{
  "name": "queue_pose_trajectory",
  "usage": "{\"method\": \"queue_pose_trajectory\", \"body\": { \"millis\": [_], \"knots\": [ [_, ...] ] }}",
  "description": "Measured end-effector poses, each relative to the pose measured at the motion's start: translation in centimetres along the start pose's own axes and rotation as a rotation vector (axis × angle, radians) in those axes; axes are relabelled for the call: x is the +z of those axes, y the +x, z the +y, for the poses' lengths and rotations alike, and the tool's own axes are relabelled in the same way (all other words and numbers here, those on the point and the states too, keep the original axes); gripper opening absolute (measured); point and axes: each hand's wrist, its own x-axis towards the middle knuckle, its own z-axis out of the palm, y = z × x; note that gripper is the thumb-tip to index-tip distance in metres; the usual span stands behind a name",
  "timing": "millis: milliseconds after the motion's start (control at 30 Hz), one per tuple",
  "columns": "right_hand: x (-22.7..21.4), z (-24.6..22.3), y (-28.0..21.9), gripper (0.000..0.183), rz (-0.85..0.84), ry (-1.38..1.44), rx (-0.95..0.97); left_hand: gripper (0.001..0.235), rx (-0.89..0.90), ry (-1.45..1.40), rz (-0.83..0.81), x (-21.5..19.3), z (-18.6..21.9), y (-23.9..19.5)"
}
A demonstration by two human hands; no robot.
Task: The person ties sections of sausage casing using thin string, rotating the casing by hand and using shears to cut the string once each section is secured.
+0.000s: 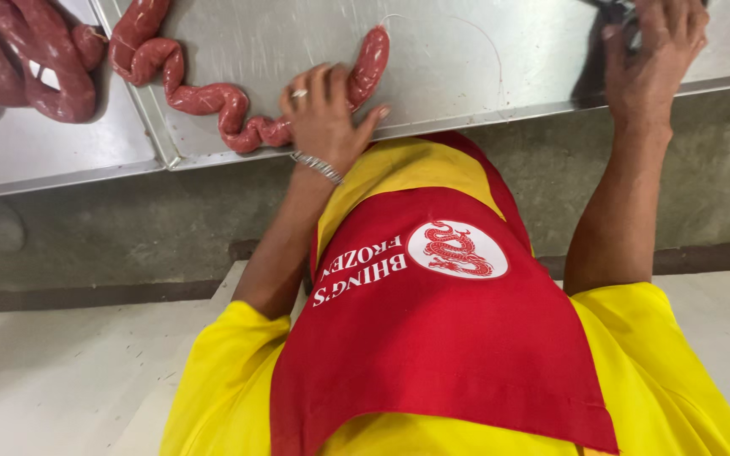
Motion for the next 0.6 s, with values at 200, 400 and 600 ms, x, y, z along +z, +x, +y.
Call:
{"method": "queue_pose_trajectory", "body": {
  "millis": [200,400,600],
  "knots": [
    [1.9,0.6,0.0,0.054,0.19,0.103,0.048,0.039,-0.068,-0.084,-0.265,3.2,0.1,3.8],
    [4.4,-15.1,1.3,0.046,-0.411,1.045,0.437,0.039,-0.433,-1.684,-0.841,-2.6,-1.3,5.7],
    [0.9,-13.5,-1.7,0.022,-0.341,1.536,0.502,0.041,-0.494,-1.809,-0.841,-1.3,-1.2,5.2]
  ]
}}
